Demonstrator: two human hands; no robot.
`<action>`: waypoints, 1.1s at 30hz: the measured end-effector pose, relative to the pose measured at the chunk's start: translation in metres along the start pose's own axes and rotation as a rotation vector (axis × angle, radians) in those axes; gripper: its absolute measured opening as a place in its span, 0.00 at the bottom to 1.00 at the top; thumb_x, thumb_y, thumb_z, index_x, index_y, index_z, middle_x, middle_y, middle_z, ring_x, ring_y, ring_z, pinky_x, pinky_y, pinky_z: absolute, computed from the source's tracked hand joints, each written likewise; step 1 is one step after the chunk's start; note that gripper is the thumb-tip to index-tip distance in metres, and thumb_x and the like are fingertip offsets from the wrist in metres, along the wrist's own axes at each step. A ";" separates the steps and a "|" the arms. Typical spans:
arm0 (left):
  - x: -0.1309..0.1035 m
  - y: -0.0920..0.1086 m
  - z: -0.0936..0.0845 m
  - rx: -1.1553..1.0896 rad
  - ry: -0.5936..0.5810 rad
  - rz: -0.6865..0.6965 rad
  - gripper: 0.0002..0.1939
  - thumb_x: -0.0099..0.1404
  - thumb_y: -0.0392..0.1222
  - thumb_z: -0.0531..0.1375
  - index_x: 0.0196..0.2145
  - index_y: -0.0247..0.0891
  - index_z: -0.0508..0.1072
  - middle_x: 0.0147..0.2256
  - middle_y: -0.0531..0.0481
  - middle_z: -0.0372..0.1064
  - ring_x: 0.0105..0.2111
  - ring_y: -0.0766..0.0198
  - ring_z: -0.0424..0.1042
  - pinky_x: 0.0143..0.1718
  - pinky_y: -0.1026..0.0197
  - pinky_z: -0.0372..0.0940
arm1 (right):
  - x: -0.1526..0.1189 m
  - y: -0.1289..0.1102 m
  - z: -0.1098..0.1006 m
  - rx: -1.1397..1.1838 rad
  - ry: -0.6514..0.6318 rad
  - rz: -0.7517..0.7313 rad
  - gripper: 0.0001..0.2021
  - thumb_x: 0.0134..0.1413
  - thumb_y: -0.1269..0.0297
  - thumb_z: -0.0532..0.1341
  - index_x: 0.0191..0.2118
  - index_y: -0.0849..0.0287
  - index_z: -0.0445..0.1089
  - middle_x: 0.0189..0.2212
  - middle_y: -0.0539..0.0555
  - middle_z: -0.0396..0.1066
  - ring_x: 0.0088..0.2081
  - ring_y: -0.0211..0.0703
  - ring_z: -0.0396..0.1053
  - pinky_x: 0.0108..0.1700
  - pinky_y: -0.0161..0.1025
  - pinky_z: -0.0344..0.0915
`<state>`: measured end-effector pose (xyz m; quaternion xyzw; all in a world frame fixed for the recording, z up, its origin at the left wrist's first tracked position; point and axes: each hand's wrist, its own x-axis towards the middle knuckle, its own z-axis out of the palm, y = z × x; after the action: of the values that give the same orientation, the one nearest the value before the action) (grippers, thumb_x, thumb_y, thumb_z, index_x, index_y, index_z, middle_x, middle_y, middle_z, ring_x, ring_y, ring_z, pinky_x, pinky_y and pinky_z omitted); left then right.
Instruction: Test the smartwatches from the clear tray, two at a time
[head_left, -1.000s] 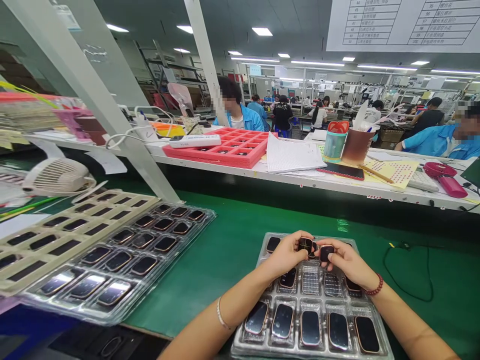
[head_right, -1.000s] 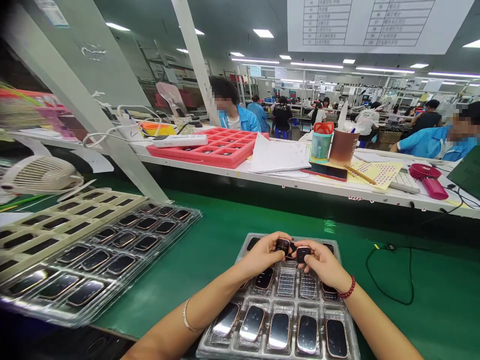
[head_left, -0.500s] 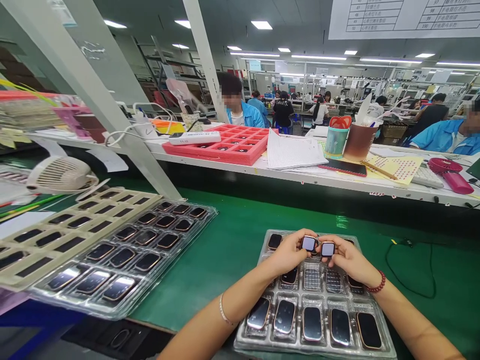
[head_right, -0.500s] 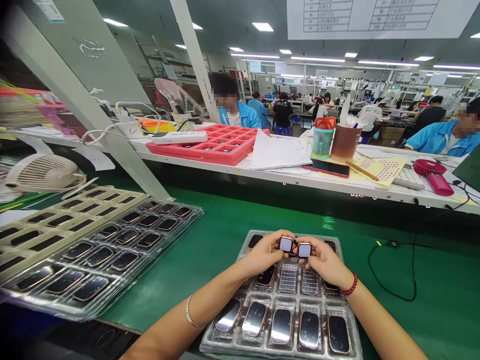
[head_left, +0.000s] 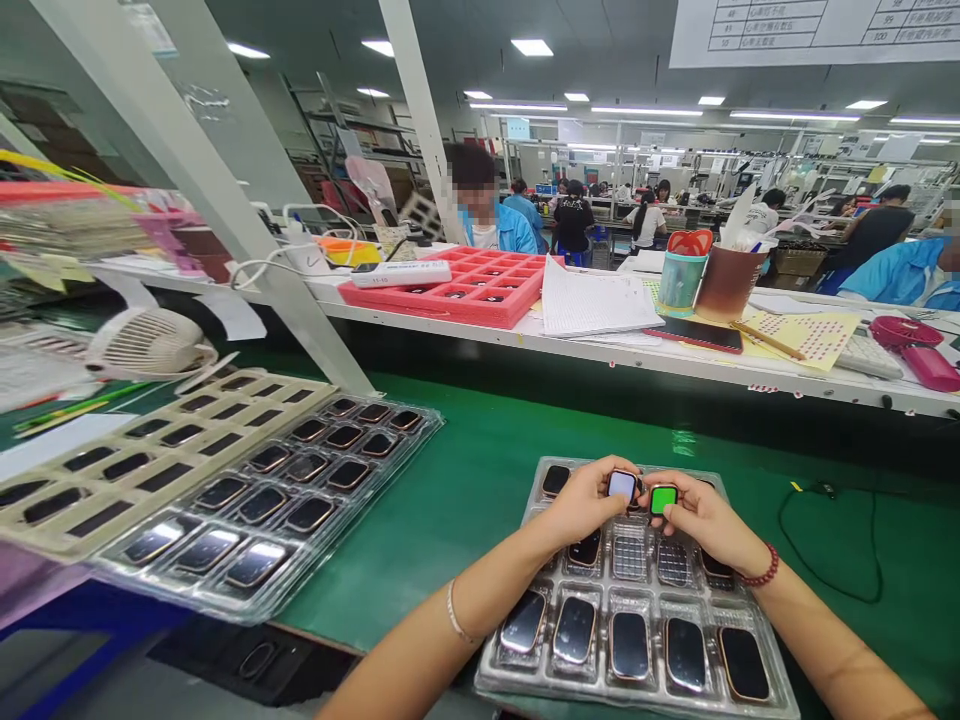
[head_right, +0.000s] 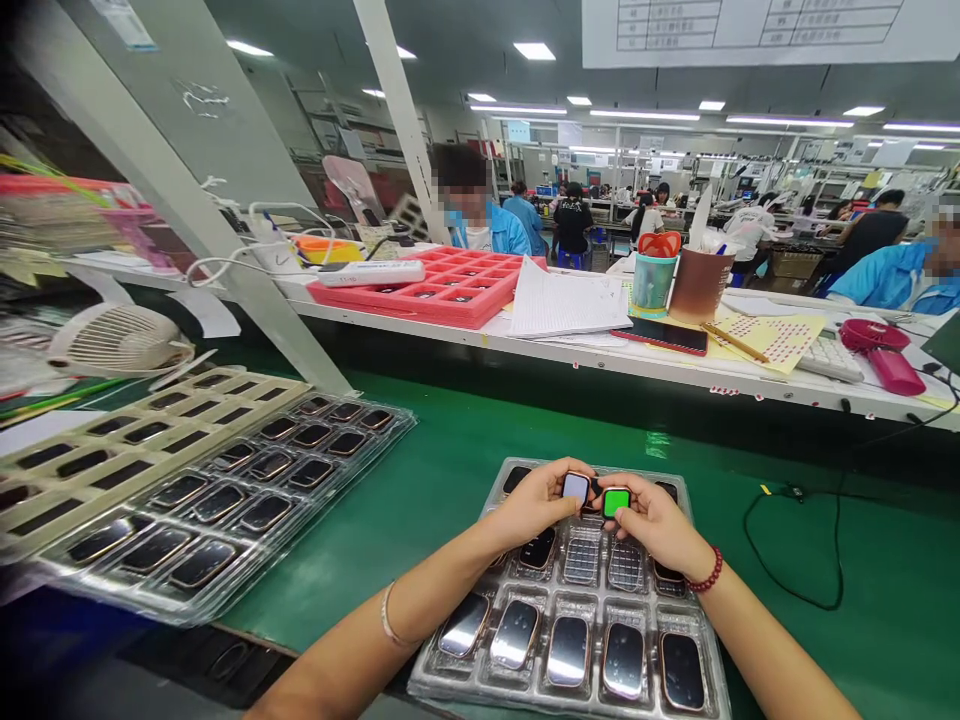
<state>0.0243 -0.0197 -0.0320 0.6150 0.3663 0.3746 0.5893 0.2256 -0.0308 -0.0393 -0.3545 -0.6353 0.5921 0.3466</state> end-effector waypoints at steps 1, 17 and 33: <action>0.000 0.000 0.000 0.002 -0.003 0.004 0.17 0.50 0.30 0.57 0.40 0.35 0.68 0.32 0.49 0.69 0.32 0.64 0.67 0.31 0.64 0.60 | 0.000 0.000 0.000 0.000 0.002 0.003 0.17 0.53 0.65 0.58 0.50 0.56 0.64 0.41 0.56 0.69 0.33 0.41 0.69 0.32 0.37 0.67; -0.001 0.002 0.001 -0.005 0.019 -0.001 0.15 0.51 0.31 0.58 0.39 0.35 0.70 0.32 0.49 0.70 0.30 0.67 0.67 0.32 0.64 0.62 | 0.000 -0.001 0.001 -0.023 -0.018 0.004 0.16 0.52 0.62 0.59 0.48 0.56 0.64 0.40 0.56 0.71 0.33 0.42 0.70 0.32 0.38 0.67; -0.002 0.005 0.002 -0.104 -0.015 -0.046 0.15 0.53 0.47 0.62 0.34 0.33 0.71 0.28 0.48 0.69 0.28 0.66 0.68 0.28 0.64 0.64 | 0.000 -0.002 -0.002 0.063 0.020 0.042 0.15 0.54 0.53 0.57 0.43 0.58 0.68 0.35 0.55 0.72 0.29 0.40 0.71 0.29 0.35 0.67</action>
<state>0.0250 -0.0227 -0.0273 0.5779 0.3560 0.3747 0.6316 0.2270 -0.0295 -0.0371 -0.3624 -0.6054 0.6154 0.3514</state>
